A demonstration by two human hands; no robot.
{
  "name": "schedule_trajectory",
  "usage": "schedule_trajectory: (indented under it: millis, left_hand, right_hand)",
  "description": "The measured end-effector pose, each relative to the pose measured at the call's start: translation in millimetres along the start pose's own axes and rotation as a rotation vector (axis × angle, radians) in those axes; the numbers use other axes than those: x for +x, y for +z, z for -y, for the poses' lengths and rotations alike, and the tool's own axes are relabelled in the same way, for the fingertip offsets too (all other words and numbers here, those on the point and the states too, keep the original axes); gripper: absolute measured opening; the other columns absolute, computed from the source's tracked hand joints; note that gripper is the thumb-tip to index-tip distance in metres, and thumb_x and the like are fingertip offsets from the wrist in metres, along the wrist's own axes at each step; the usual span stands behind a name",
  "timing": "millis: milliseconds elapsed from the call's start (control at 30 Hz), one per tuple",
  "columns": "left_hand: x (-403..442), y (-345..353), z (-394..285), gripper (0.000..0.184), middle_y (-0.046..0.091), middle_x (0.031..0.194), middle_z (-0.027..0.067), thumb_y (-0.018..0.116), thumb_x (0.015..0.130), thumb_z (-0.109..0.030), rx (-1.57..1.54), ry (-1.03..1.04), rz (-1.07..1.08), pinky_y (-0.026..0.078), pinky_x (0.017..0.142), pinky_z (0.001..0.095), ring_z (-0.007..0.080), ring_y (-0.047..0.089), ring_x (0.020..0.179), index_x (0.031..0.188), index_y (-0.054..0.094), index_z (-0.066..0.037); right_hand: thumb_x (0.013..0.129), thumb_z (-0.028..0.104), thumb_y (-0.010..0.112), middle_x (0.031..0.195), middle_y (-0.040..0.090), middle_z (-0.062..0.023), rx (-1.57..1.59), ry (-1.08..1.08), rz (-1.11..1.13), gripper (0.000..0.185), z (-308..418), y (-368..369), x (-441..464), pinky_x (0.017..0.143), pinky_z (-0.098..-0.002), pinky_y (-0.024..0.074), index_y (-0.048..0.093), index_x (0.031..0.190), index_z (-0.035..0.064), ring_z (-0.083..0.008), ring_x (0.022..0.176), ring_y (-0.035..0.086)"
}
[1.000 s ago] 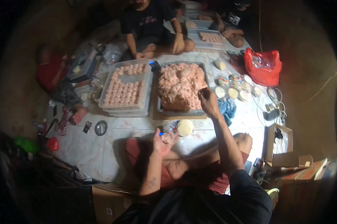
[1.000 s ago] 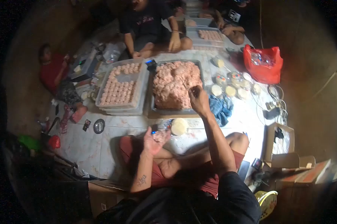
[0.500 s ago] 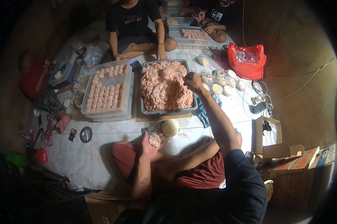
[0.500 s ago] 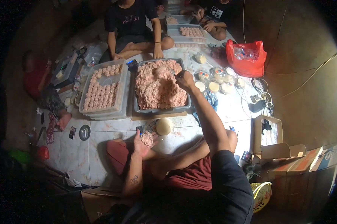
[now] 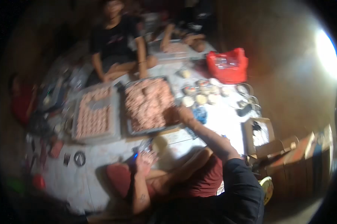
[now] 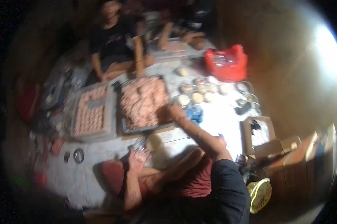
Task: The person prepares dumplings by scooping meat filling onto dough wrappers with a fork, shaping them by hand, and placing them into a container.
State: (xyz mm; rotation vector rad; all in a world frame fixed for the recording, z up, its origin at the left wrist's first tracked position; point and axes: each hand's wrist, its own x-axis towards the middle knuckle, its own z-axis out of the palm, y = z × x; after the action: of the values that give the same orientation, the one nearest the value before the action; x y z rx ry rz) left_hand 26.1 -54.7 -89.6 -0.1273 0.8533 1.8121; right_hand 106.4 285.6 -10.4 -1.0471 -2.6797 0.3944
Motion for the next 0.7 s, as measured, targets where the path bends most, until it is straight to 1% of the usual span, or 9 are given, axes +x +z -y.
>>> schedule_trajectory:
  millis: [67,133,233,333,433,467,500,600,700]
  left_hand:
    - [3.0,-2.6,0.8,0.062,0.061,0.129,0.0206,0.041,0.100,-0.060,0.027,0.019,-0.010,0.051,0.096,0.0522,0.0359,0.061,0.116,0.127,0.054,-0.006]
    - [-0.6,3.3,-0.8,0.062,0.064,0.123,0.0196,0.043,0.098,-0.063,-0.008,0.004,0.011,0.053,0.094,0.0500,0.0340,0.063,0.111,0.120,0.055,-0.006]
    - [-11.8,2.3,-7.7,0.060,0.070,0.109,0.0178,0.045,0.099,-0.059,-0.134,-0.002,0.059,0.055,0.092,0.0462,0.0319,0.068,0.100,0.108,0.062,-0.002]
    - [-8.5,2.1,-11.3,0.058,0.070,0.107,0.0176,0.046,0.100,-0.057,-0.177,0.016,0.043,0.055,0.091,0.0462,0.0320,0.068,0.101,0.108,0.063,-0.002]
    - [-16.9,1.4,-1.2,0.058,0.070,0.108,0.0187,0.046,0.100,-0.057,-0.181,0.015,0.005,0.055,0.092,0.0466,0.0327,0.068,0.102,0.107,0.062,-0.002]
    - [-23.5,-0.7,-1.4,0.059,0.069,0.109,0.0192,0.045,0.100,-0.057,-0.170,0.033,-0.018,0.055,0.093,0.0472,0.0332,0.067,0.102,0.108,0.062,-0.002]
    - [-24.2,-0.4,-6.1,0.059,0.069,0.109,0.0197,0.045,0.101,-0.057,-0.154,0.063,-0.032,0.054,0.094,0.0478,0.0337,0.067,0.103,0.108,0.061,-0.001]
    - [-26.4,-0.8,-12.2,0.059,0.067,0.114,0.0220,0.043,0.102,-0.056,-0.172,0.111,0.046,0.052,0.097,0.0503,0.0348,0.066,0.105,0.110,0.059,0.000]
    - [-37.2,4.6,-10.0,0.062,0.066,0.117,0.0227,0.041,0.102,-0.056,-0.184,0.090,0.005,0.053,0.096,0.0505,0.0349,0.065,0.108,0.115,0.058,0.002]
  right_hand:
    - [0.094,0.013,0.051,0.103,0.063,-0.0251,0.132,0.185,-0.006,0.019,-18.7,-20.8,-13.0,0.075,-0.0507,0.0561,0.057,0.107,0.0015,-0.0405,0.086,0.068]
    - [0.091,0.011,0.053,0.103,0.062,-0.0246,0.015,-0.053,-0.048,0.020,8.1,-48.2,-38.0,0.079,-0.0528,0.0545,0.056,0.108,0.0016,-0.0436,0.089,0.067]
    - [0.091,0.012,0.055,0.089,0.063,-0.0288,0.201,-0.374,-0.200,0.022,15.6,-50.3,-29.4,0.073,-0.0565,0.0503,0.055,0.110,0.0025,-0.0507,0.088,0.063]
    - [0.094,0.013,0.053,0.086,0.067,-0.0292,0.538,-0.151,-0.121,0.017,62.9,-83.6,-21.0,0.076,-0.0575,0.0482,0.059,0.108,0.0040,-0.0500,0.090,0.063]
    - [0.094,0.015,0.052,0.086,0.068,-0.0242,0.374,-0.474,-0.243,0.020,39.4,-38.0,15.3,0.067,-0.0510,0.0501,0.062,0.106,0.0033,-0.0469,0.080,0.064]
    - [0.092,0.024,0.056,0.095,0.068,-0.0216,0.119,-0.451,-0.031,0.027,21.7,-26.4,18.2,0.074,-0.0488,0.0526,0.061,0.115,0.0109,-0.0424,0.082,0.065]
    - [0.091,0.027,0.058,0.091,0.067,-0.0188,0.141,-0.560,0.070,0.032,34.2,-64.0,-4.6,0.074,-0.0472,0.0539,0.063,0.120,0.0162,-0.0391,0.081,0.066]
    - [0.090,0.027,0.058,0.091,0.066,-0.0201,0.133,-0.491,-0.026,0.036,2.9,-36.5,-0.9,0.075,-0.0468,0.0547,0.062,0.126,0.0206,-0.0388,0.082,0.067]
    - [0.091,0.020,0.055,0.091,0.066,-0.0225,-0.062,-0.273,0.063,0.028,-1.3,-64.1,-27.6,0.073,-0.0488,0.0538,0.063,0.117,0.0126,-0.0402,0.084,0.067]
